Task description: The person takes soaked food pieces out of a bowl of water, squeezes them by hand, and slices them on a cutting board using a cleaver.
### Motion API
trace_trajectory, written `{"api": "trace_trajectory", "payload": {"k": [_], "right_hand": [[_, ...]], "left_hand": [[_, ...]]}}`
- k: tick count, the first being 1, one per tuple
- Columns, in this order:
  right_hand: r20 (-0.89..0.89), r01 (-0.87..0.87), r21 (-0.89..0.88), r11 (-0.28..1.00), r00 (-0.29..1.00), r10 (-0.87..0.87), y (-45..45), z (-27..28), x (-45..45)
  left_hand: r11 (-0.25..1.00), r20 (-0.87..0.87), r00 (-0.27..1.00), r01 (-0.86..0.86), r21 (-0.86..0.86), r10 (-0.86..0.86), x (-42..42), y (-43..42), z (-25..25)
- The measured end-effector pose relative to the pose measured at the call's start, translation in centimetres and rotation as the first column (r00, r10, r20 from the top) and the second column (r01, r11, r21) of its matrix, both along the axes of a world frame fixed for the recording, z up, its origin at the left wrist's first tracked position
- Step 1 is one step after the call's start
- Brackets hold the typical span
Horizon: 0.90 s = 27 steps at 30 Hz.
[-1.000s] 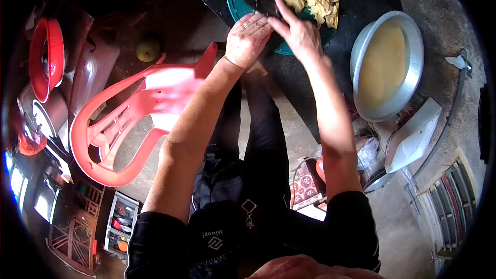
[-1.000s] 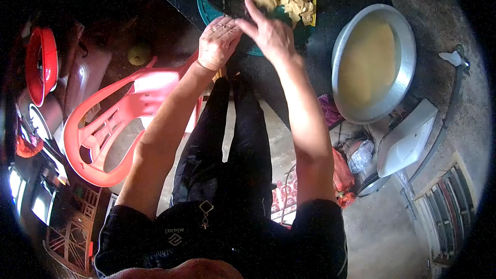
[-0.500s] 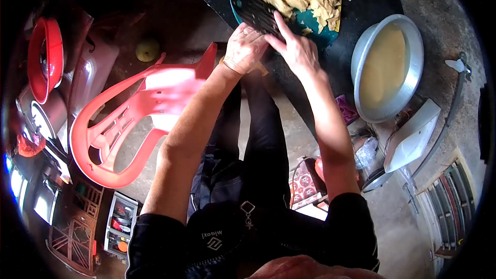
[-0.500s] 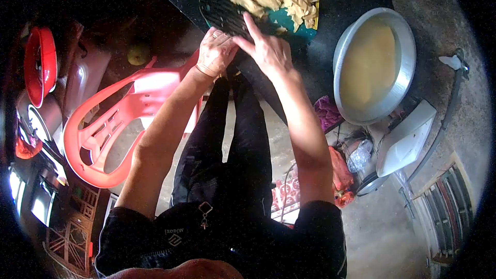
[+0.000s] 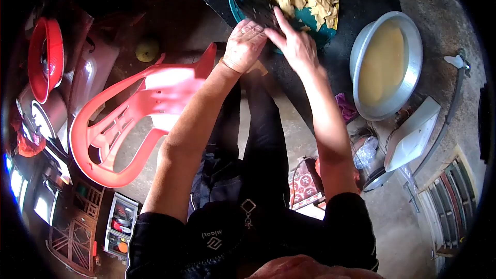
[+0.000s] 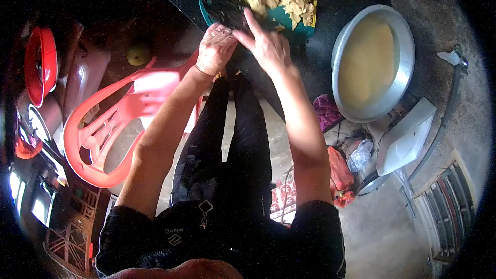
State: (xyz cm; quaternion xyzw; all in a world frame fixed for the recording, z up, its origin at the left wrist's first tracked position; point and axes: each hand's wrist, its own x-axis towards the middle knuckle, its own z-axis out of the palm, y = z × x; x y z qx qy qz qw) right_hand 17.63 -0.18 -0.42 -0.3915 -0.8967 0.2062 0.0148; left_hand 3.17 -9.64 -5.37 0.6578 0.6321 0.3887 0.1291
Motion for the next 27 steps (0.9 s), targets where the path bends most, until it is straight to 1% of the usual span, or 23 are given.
{"api": "trace_trajectory", "payload": {"k": [1, 3, 4, 5, 7, 8, 9, 10, 11, 12, 13, 15, 17, 18, 19, 20, 21, 22, 23, 25, 26, 27], "right_hand": [[-0.038, 0.005, 0.011, 1.000, 0.999, -0.005, 1.0, -0.7, -1.0], [-0.053, -0.048, 0.040, 0.998, 0.997, 0.050, 1.8, -0.9, -1.0], [-0.053, -0.055, 0.032, 0.998, 0.997, 0.057, 1.3, -0.4, 0.1], [-0.057, -0.037, -0.036, 0.999, 0.998, 0.035, 0.0, 0.7, 1.5], [0.065, -0.089, 0.063, 0.994, 0.994, 0.085, -3.7, 2.1, 4.8], [0.070, -0.049, 0.005, 0.999, 0.996, 0.048, -5.0, 2.4, 6.1], [0.078, -0.009, -0.055, 0.998, 0.997, 0.013, -5.5, 2.8, 6.5], [0.019, 0.022, -0.081, 0.996, 1.000, -0.021, -5.4, 2.7, 6.3], [0.020, 0.016, -0.071, 0.997, 1.000, -0.014, -4.8, 2.3, 5.6], [-0.008, -0.021, -0.036, 0.999, 1.000, 0.020, -3.8, 1.7, 4.4], [-0.037, -0.057, 0.000, 0.998, 0.998, 0.057, -2.7, 1.0, 3.2], [0.031, -0.005, -0.095, 0.995, 0.999, 0.008, -0.5, 0.4, 0.3], [0.044, 0.000, 0.003, 1.000, 0.999, -0.001, 1.7, -0.7, -0.8], [-0.036, -0.037, 0.086, 0.996, 0.999, 0.040, 2.3, -1.4, -0.5], [-0.024, -0.046, 0.067, 0.997, 0.999, 0.047, 1.7, -0.9, 0.2], [-0.009, -0.057, 0.050, 0.997, 0.998, 0.057, 0.7, 0.2, 1.4], [0.009, -0.065, 0.031, 0.997, 0.998, 0.065, -0.6, 1.4, 2.7], [-0.004, -0.095, 0.060, 0.994, 0.995, 0.095, -2.4, 1.9, 4.1], [0.079, -0.132, 0.084, 0.988, 0.989, 0.125, -4.2, 2.3, 5.4], [0.016, -0.053, 0.018, 0.998, 0.998, 0.053, -6.0, 2.3, 6.4], [0.019, -0.035, -0.018, 0.999, 0.999, 0.035, -5.8, 1.9, 6.3], [0.030, -0.037, -0.018, 0.999, 0.999, 0.037, -5.2, 1.6, 5.4]], "left_hand": [[0.999, -0.028, 0.999, -0.027, 0.042, 0.028, 0.0, 0.1, 0.3], [0.988, -0.071, 0.994, -0.077, 0.132, 0.087, 0.3, 0.6, 0.8], [0.982, -0.037, 0.996, -0.079, 0.174, 0.086, 0.2, 0.7, 0.4], [0.986, -0.020, 0.998, -0.061, 0.156, 0.065, 0.1, 0.4, -0.1], [0.993, 0.017, 1.000, -0.026, 0.116, 0.025, -0.2, -0.1, -0.2], [0.993, -0.056, 0.994, -0.086, 0.079, 0.091, 0.2, -0.1, 0.4], [0.993, -0.025, 0.996, -0.081, 0.087, 0.083, 0.0, 0.1, 0.6], [0.993, 0.006, 0.997, -0.073, 0.093, 0.072, 0.0, 0.1, 0.7], [0.993, 0.036, 0.998, -0.061, 0.101, 0.058, 0.1, 0.1, 0.8], [0.993, -0.031, 0.995, -0.097, 0.063, 0.099, 0.4, 0.2, 0.8], [0.993, -0.024, 0.996, -0.088, 0.079, 0.090, 0.3, 0.2, 0.7], [0.992, -0.013, 0.998, -0.063, 0.111, 0.065, 0.2, 0.2, 0.3], [0.992, -0.035, 0.998, -0.049, 0.115, 0.054, 0.1, 0.0, 1.0], [0.994, -0.062, 0.997, -0.043, 0.104, 0.050, -0.1, -0.1, 2.1], [0.995, -0.086, 0.995, -0.040, 0.093, 0.048, -0.2, -0.1, 2.8], [0.992, -0.072, 0.994, -0.075, 0.102, 0.083, -0.3, -0.5, 2.2], [0.999, -0.069, 0.997, -0.027, 0.031, 0.029, -0.6, -1.3, 1.0], [0.997, -0.027, 1.000, 0.008, 0.078, -0.005, -0.8, -1.0, 1.4], [0.992, 0.011, 0.999, 0.035, 0.124, -0.036, -1.0, -0.7, 1.8], [0.994, -0.004, 1.000, -0.001, 0.113, 0.001, -0.6, -1.1, 1.3], [0.994, -0.017, 1.000, -0.014, 0.110, 0.016, -0.5, -1.1, 1.1], [0.995, -0.008, 1.000, -0.019, 0.099, 0.020, -0.3, -1.1, 1.1]]}}
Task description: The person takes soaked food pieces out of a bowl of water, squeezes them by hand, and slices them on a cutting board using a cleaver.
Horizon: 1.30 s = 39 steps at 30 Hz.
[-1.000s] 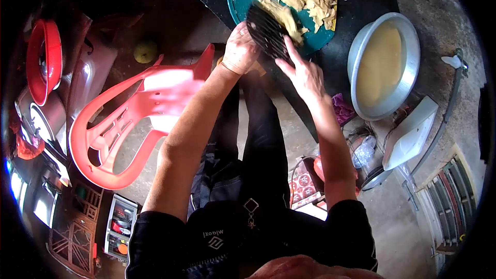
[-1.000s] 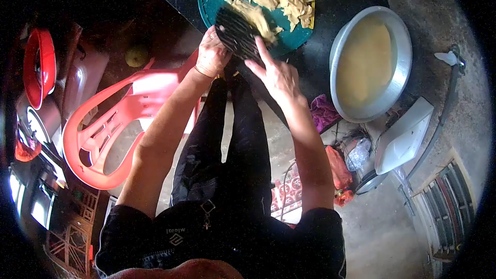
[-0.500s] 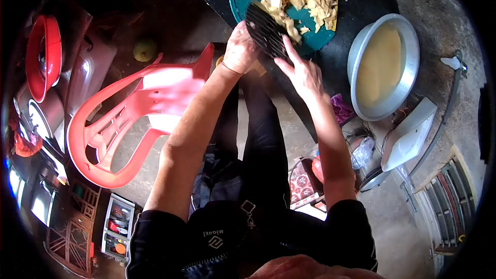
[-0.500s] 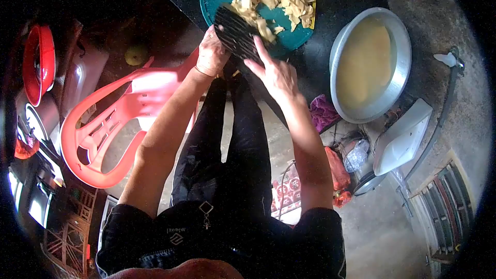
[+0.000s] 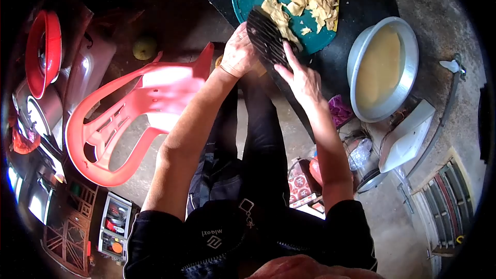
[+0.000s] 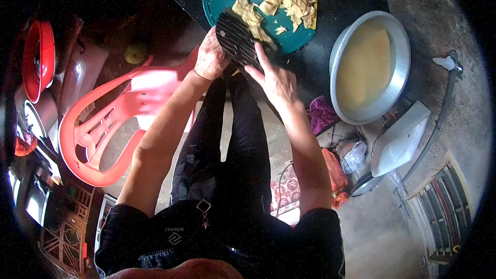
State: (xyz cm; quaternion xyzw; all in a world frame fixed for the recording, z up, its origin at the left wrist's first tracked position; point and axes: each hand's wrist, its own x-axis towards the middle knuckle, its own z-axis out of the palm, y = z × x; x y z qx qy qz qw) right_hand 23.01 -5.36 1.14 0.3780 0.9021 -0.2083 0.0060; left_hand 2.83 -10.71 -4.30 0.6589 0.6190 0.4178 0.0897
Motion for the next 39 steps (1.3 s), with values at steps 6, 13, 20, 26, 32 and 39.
{"api": "trace_trajectory", "payload": {"k": [6, 13, 20, 26, 32, 39], "right_hand": [[-0.040, 0.130, -0.090, 0.987, 0.990, -0.134, 5.9, -0.8, -6.7], [0.088, 0.108, -0.179, 0.978, 0.992, -0.093, -0.9, 1.9, 0.4], [-0.025, 0.029, -0.018, 0.999, 0.999, -0.029, 4.9, -1.8, -6.4], [0.026, 0.005, -0.135, 0.991, 1.000, -0.002, -0.7, 1.7, 0.8], [0.031, 0.064, -0.229, 0.971, 0.998, -0.058, 2.6, 0.6, -3.8], [-0.067, 0.362, -0.592, 0.720, 0.868, -0.492, 10.6, 1.7, -3.9]], "left_hand": [[0.997, -0.017, 1.000, -0.020, -0.070, 0.018, 0.3, 0.2, 0.6], [1.000, 0.007, 1.000, -0.004, -0.003, 0.004, 0.0, -0.1, -0.1], [0.998, -0.004, 1.000, -0.028, -0.058, 0.027, 0.3, 0.0, -0.3], [1.000, 0.091, 0.996, -0.020, 0.022, 0.018, -0.1, -0.1, 0.1], [0.999, 0.089, 0.996, -0.028, -0.044, 0.032, 0.3, -0.4, -0.5], [0.996, 0.242, 0.969, -0.029, -0.087, 0.050, -0.2, 0.2, 3.3]]}}
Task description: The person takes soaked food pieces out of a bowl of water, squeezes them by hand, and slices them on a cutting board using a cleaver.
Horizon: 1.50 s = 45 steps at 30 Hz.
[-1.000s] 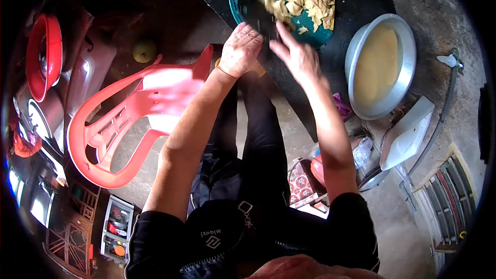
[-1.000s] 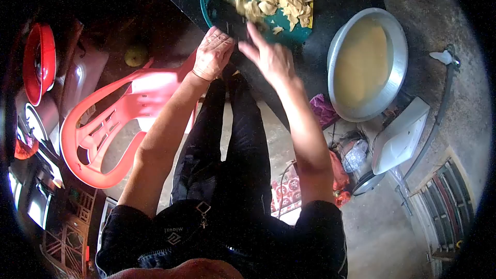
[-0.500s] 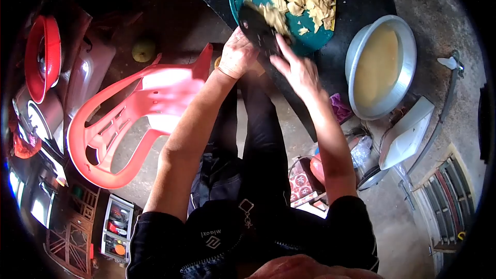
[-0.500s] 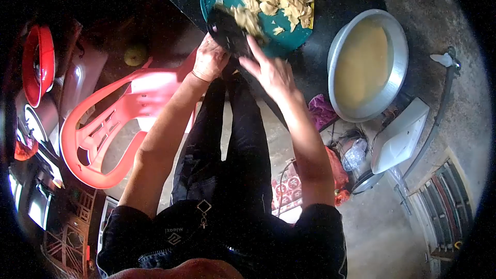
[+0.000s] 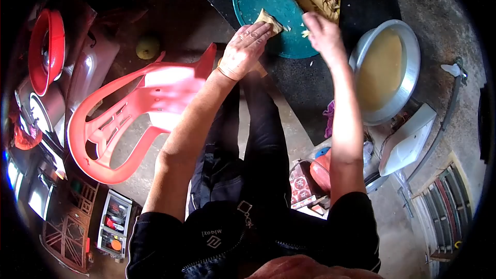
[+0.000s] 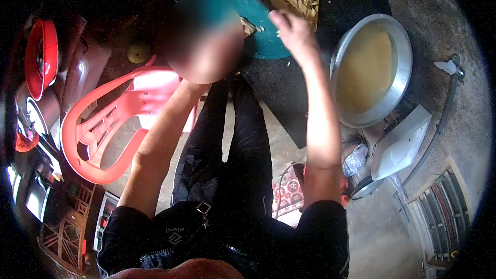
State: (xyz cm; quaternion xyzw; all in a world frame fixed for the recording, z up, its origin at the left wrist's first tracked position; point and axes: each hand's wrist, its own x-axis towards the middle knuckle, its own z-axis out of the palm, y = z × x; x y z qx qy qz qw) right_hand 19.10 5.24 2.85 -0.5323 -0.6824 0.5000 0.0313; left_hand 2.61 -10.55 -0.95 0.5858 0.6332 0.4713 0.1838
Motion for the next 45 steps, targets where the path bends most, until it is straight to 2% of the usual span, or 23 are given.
{"api": "trace_trajectory", "payload": {"k": [2, 5, 7, 9, 11, 13, 15, 17, 19, 22, 24, 25, 26, 27, 28, 29, 30, 32, 33, 34, 35, 37, 45], "right_hand": [[-0.178, 0.169, -0.248, 0.954, 0.960, -0.217, 1.2, 1.6, 0.2], [-0.359, 0.165, -0.433, 0.886, 0.870, -0.337, -0.1, 1.9, 0.0], [-0.339, 0.108, -0.600, 0.793, 0.863, -0.375, -1.0, 1.1, 0.0], [-0.318, 0.045, -0.719, 0.694, 0.866, -0.385, -1.1, 0.7, -0.3], [-0.335, -0.058, -0.727, 0.685, 0.900, -0.280, 0.4, -0.9, 0.5], [-0.275, 0.117, -0.656, 0.745, 0.883, -0.380, 1.8, -0.6, 0.6], [-0.319, 0.198, -0.411, 0.890, 0.883, -0.344, 2.0, 0.9, 0.7], [-0.303, 0.095, -0.381, 0.920, 0.927, -0.221, 1.1, 1.5, 2.3], [-0.305, -0.035, -0.499, 0.866, 0.942, -0.137, -0.9, 2.0, 3.2], [-0.264, -0.022, -0.642, 0.766, 0.945, -0.194, -2.5, 1.3, 3.9], [-0.272, 0.049, -0.556, 0.830, 0.933, -0.237, -1.7, 0.8, 4.8], [-0.289, 0.090, -0.483, 0.871, 0.923, -0.255, -1.4, 0.8, 4.8], [-0.262, 0.158, -0.368, 0.916, 0.928, -0.265, -1.2, 1.0, 4.3], [-0.253, 0.217, -0.339, 0.915, 0.916, -0.311, -1.3, 1.9, 3.7], [-0.260, 0.233, -0.276, 0.933, 0.916, -0.306, -1.9, 2.0, 3.3], [-0.269, 0.246, -0.208, 0.947, 0.916, -0.297, -2.4, 2.0, 3.0], [-0.144, 0.136, 0.012, 0.991, 0.981, -0.133, -2.7, 0.6, 3.9], [-0.001, -0.066, 0.268, 0.961, 0.998, 0.069, -4.4, 2.4, 3.3], [0.083, -0.185, 0.424, 0.887, 0.983, 0.165, -5.4, 2.1, 3.6], [0.315, -0.385, 0.410, 0.827, 0.911, 0.267, -6.1, 2.2, 4.3], [0.318, -0.453, 0.581, 0.676, 0.891, 0.323, -6.9, 1.6, 4.7], [0.308, -0.466, 0.688, 0.556, 0.882, 0.358, -7.8, 0.4, 5.5], [0.261, -0.444, 0.630, 0.637, 0.894, 0.365, -4.4, -4.5, 0.9]], "left_hand": [[0.999, -0.086, 0.996, -0.032, 0.038, 0.035, -0.2, 0.2, 1.3], [0.998, -0.178, 0.984, -0.011, 0.060, 0.022, -0.8, 0.8, -1.1], [0.984, 0.112, 0.984, -0.126, -0.128, 0.141, -0.1, 1.1, -1.4], [0.931, 0.447, 0.817, -0.310, -0.192, 0.364, -0.1, 1.4, -0.1], [0.843, 0.737, 0.410, -0.293, -0.451, 0.537, -1.0, 2.1, 0.6], [0.797, 0.723, 0.339, -0.307, -0.521, 0.603, -2.1, 2.2, 2.6], [0.842, 0.820, 0.267, -0.357, -0.404, 0.507, -2.7, 2.3, 2.9], [0.839, 0.900, 0.109, -0.423, -0.341, 0.421, -3.1, 2.0, 1.8], [0.835, 0.926, 0.058, -0.455, -0.308, 0.373, -3.0, 2.3, 3.5], [0.820, 0.825, 0.259, -0.445, -0.360, 0.502, -2.4, 2.4, 4.7], [0.782, 0.729, 0.307, -0.378, -0.496, 0.611, -1.4, 2.8, 5.4], [0.825, 0.731, 0.410, -0.419, -0.380, 0.545, -0.5, 3.3, 4.2], [0.859, 0.503, 0.697, -0.442, -0.260, 0.511, 0.3, 3.5, 3.3], [0.897, 0.335, 0.835, -0.382, -0.222, 0.438, 1.3, 3.8, 2.2], [0.929, 0.153, 0.923, -0.326, -0.175, 0.353, 2.3, 4.1, 1.1], [0.949, 0.115, 0.957, -0.238, -0.208, 0.266, 3.0, 4.3, -0.1], [0.966, -0.065, 0.995, -0.085, -0.245, 0.071, 2.9, 4.2, -1.0], [0.991, -0.251, 0.961, -0.130, -0.039, 0.117, 3.7, 2.9, -2.4], [0.994, -0.299, 0.948, -0.114, -0.001, 0.108, 3.6, 2.4, -2.7], [0.997, -0.301, 0.951, -0.081, -0.013, 0.073, 3.5, 1.7, -3.4], [0.999, -0.303, 0.952, -0.048, -0.024, 0.039, 3.2, 1.1, -4.3], [1.000, -0.321, 0.947, -0.004, -0.025, -0.005, 2.6, 1.3, -4.3], [0.999, -0.311, 0.950, -0.009, -0.049, -0.006, 2.6, 1.6, -4.7]]}}
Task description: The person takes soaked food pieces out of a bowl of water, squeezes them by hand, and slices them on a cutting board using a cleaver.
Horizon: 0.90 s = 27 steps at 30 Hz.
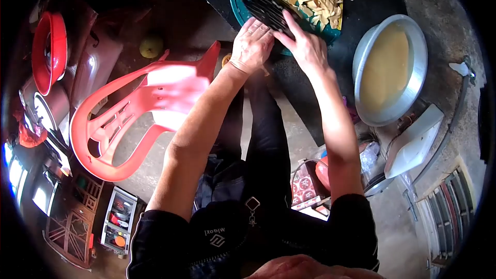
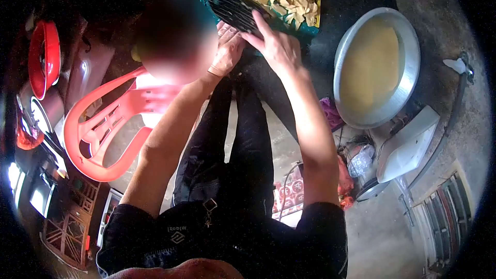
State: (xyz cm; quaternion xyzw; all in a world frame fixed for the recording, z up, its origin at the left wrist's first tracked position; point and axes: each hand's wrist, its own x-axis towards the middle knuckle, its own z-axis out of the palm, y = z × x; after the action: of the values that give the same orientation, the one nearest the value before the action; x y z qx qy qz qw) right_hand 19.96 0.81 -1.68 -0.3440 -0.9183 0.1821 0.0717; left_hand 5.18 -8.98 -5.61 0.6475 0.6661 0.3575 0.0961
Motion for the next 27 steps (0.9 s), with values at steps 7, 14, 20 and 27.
{"api": "trace_trajectory", "payload": {"k": [7, 14, 20, 27], "right_hand": [[0.050, -0.023, 0.002, 1.000, 0.998, 0.023, -3.5, 3.4, 4.7], [0.021, -0.031, 0.002, 1.000, 0.999, 0.031, -0.4, 0.0, -0.6], [-0.026, -0.057, 0.003, 0.998, 0.998, 0.057, -1.8, 0.8, 2.2], [0.033, -0.020, 0.012, 1.000, 0.999, 0.019, -2.9, 0.9, 2.2]], "left_hand": [[0.993, 0.060, 0.993, 0.096, 0.071, -0.100, -1.4, -0.3, 1.5], [0.997, 0.047, 0.996, 0.075, 0.033, -0.076, -1.1, -0.3, 1.1], [0.984, 0.095, 0.980, 0.169, 0.057, -0.174, -2.2, -1.2, 2.1], [0.990, 0.086, 0.988, 0.125, 0.060, -0.130, -1.6, -1.2, 1.2]]}}
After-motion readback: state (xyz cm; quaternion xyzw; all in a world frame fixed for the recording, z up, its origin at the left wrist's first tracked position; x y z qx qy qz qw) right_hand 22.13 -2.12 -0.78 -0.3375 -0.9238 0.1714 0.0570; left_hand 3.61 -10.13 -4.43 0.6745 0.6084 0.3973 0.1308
